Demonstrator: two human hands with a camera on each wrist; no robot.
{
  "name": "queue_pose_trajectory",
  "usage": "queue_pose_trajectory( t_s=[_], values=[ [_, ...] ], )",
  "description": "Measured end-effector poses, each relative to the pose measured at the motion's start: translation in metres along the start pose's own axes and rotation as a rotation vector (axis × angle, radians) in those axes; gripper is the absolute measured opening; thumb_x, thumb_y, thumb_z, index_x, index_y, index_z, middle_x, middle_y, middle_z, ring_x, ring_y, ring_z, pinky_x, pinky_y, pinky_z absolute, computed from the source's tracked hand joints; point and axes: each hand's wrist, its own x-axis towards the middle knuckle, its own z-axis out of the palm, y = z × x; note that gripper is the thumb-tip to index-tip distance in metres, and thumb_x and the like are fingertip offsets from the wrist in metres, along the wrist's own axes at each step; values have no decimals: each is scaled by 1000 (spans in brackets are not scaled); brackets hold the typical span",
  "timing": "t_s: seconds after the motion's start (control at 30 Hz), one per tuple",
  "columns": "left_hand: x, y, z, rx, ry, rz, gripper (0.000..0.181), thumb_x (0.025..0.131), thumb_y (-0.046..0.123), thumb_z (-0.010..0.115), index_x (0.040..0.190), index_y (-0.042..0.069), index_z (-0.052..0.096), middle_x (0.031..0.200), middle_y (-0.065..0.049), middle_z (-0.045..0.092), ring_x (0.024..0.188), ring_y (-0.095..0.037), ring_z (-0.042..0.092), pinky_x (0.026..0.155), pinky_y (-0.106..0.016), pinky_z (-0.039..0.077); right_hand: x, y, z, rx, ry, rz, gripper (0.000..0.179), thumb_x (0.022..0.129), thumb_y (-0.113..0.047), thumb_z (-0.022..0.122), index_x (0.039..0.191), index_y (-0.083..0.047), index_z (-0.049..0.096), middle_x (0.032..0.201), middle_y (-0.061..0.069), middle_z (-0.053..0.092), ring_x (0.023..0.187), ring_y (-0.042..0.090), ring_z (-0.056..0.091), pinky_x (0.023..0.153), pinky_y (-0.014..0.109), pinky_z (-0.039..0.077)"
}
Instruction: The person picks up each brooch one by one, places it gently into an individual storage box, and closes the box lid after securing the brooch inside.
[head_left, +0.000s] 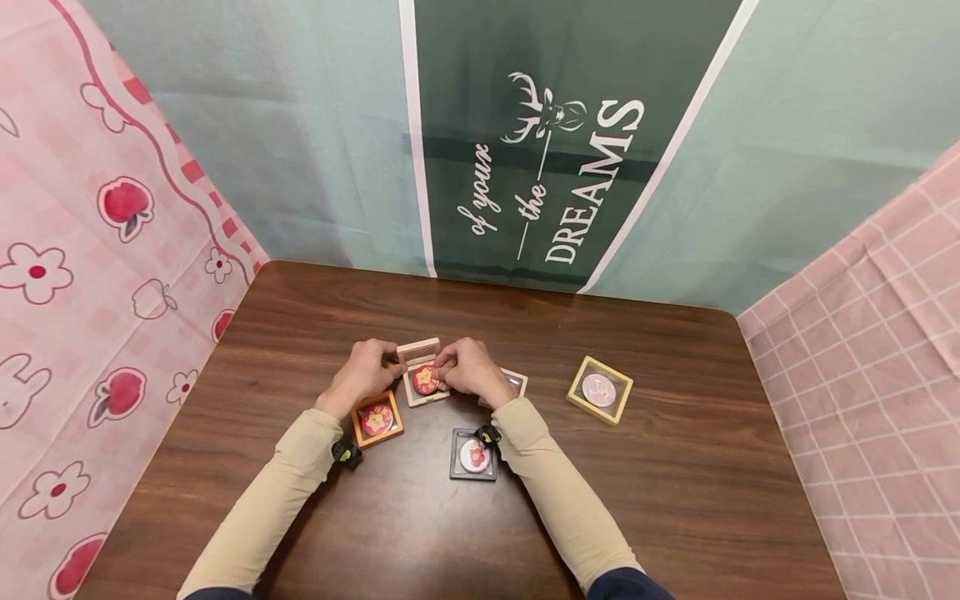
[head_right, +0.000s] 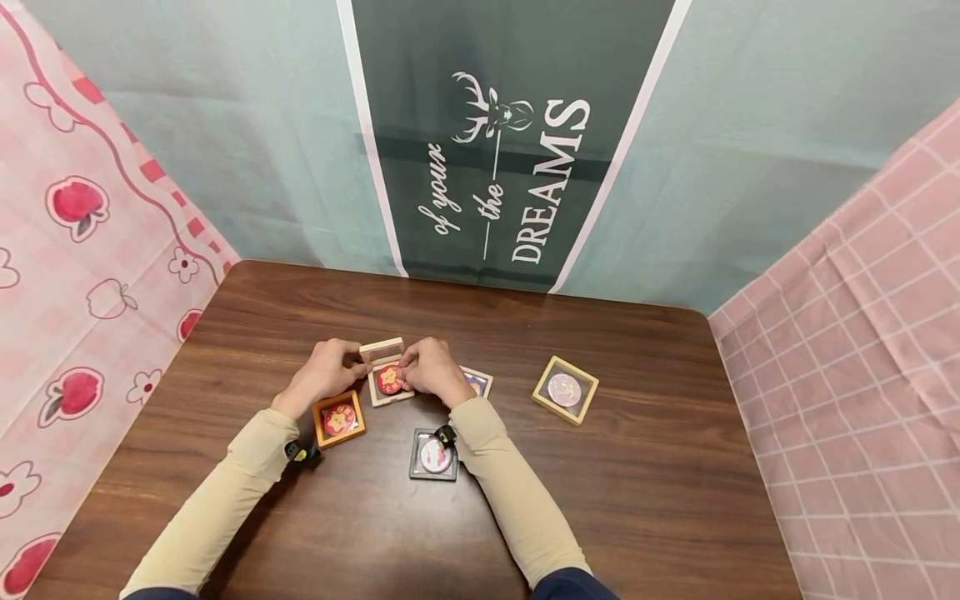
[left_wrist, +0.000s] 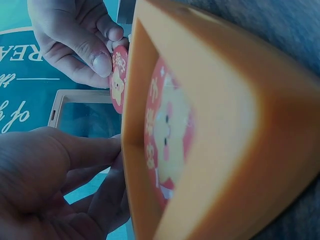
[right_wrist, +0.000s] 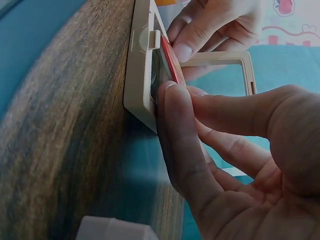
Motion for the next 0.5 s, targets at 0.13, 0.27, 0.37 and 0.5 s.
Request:
queue_pose_trajectory(
  t_s=[0.13,0.27,0.37,0.5],
  values=[
    [0,0,0,-3,-2,-7,6,101,15,73,98,10,75,88,-7,68,78,-20,60,65,-31,45,0,0,0,-28,11,12,4,93,-13,83,91,-10,83,70,-5,74,62,6,65,60,21,47],
    [0,0,0,-3,1,-11,6,101,14,73,98,10,74,88,-8,67,78,-20,60,65,-31,45,0,0,1,-20,10,32,6,93,-14,84,88,-11,82,69,-5,73,61,6,66,59,20,48],
    [-1,0,1,-5,4,-10,6,101,14,74,97,9,74,87,-8,66,77,-20,60,65,-31,45,0,0,1,-17,7,44,7,92,-14,85,87,-11,82,68,-5,73,59,6,67,58,20,49],
    [0,-1,1,-2,4,-1,6,100,13,73,96,9,73,85,-7,65,76,-20,60,64,-31,44,1,0,1,-40,19,49,9,91,-16,87,84,-13,82,67,-6,73,61,6,65,61,20,48]
  ],
)
